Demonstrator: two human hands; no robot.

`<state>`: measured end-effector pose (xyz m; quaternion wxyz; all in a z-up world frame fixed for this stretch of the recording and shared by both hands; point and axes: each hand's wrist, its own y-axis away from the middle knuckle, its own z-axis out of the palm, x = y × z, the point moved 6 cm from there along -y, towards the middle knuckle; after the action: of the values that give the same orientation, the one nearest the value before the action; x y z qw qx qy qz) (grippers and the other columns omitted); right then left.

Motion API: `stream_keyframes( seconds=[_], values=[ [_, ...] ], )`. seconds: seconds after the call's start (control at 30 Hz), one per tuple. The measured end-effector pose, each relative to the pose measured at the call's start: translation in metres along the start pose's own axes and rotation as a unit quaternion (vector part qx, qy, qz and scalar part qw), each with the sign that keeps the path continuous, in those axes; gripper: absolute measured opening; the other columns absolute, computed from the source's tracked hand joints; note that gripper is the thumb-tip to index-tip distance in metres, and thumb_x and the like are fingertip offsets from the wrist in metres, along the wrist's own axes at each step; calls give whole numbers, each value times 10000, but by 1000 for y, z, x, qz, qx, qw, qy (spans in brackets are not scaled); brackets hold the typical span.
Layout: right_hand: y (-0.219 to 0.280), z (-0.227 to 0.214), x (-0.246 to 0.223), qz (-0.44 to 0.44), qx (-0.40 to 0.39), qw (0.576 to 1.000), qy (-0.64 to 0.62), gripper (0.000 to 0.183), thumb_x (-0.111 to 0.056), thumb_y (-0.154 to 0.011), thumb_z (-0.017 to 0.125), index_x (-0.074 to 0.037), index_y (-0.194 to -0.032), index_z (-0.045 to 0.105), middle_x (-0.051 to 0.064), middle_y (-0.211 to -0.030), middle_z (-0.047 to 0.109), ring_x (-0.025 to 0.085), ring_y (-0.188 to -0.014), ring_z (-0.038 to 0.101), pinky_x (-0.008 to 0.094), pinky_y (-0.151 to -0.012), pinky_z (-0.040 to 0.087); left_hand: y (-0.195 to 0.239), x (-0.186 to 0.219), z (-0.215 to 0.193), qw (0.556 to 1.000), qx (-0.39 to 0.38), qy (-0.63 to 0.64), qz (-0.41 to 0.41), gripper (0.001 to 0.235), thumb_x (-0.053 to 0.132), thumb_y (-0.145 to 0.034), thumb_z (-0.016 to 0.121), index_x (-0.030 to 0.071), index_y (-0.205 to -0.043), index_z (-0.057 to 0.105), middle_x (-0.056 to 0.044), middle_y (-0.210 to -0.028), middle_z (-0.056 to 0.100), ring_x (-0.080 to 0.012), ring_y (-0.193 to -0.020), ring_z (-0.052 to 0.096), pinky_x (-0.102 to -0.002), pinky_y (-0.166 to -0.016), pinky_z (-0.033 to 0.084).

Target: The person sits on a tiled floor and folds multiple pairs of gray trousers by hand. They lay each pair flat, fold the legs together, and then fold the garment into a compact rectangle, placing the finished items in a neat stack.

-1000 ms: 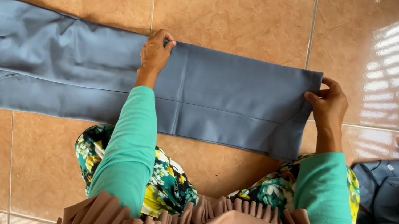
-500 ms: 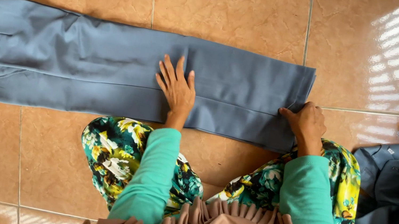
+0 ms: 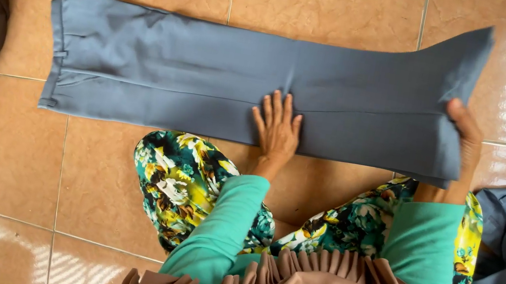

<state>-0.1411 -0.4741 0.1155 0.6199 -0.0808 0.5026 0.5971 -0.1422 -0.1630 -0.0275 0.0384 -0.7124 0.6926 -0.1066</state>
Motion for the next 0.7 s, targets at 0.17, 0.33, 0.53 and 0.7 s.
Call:
stream_keyframes(
  seconds=[0.17,0.33,0.53,0.7],
  values=[
    [41,55,-45,-38,-117,965,-232,397,-118,-825,747,-5,-1205,724,125,-1114,773,270,-1089,732,357,-1117,570,4,93,5,996,-5,14,93,649,515,-1028,501,155,-1563,424,-86,-1645,378,-353,-1542,303,-634,-1250,191],
    [66,112,-76,-96,-130,981,-105,614,-132,-802,736,-92,-1404,621,70,-1245,723,234,-1164,701,339,-1105,578,-10,176,36,959,-143,163,185,661,505,-1004,475,156,-1557,380,-75,-1627,380,-367,-1530,312,-554,-1226,259],
    [12,138,-18,-60,-124,988,68,540,-135,-751,817,-158,-1269,664,-28,-896,646,97,-730,611,229,-642,537,-67,118,33,714,-238,657,-48,398,356,-1010,553,136,-1324,663,-83,-1250,695,-228,-1121,676,-353,-1004,519],
    [19,203,90,19,-224,961,164,919,-171,-812,814,-181,-1614,366,13,-935,533,149,-770,695,275,-433,581,-71,-37,-3,498,-207,800,-263,602,549,-1035,407,109,-1382,626,-165,-1171,734,-261,-1071,701,-385,-925,549]
  ],
)
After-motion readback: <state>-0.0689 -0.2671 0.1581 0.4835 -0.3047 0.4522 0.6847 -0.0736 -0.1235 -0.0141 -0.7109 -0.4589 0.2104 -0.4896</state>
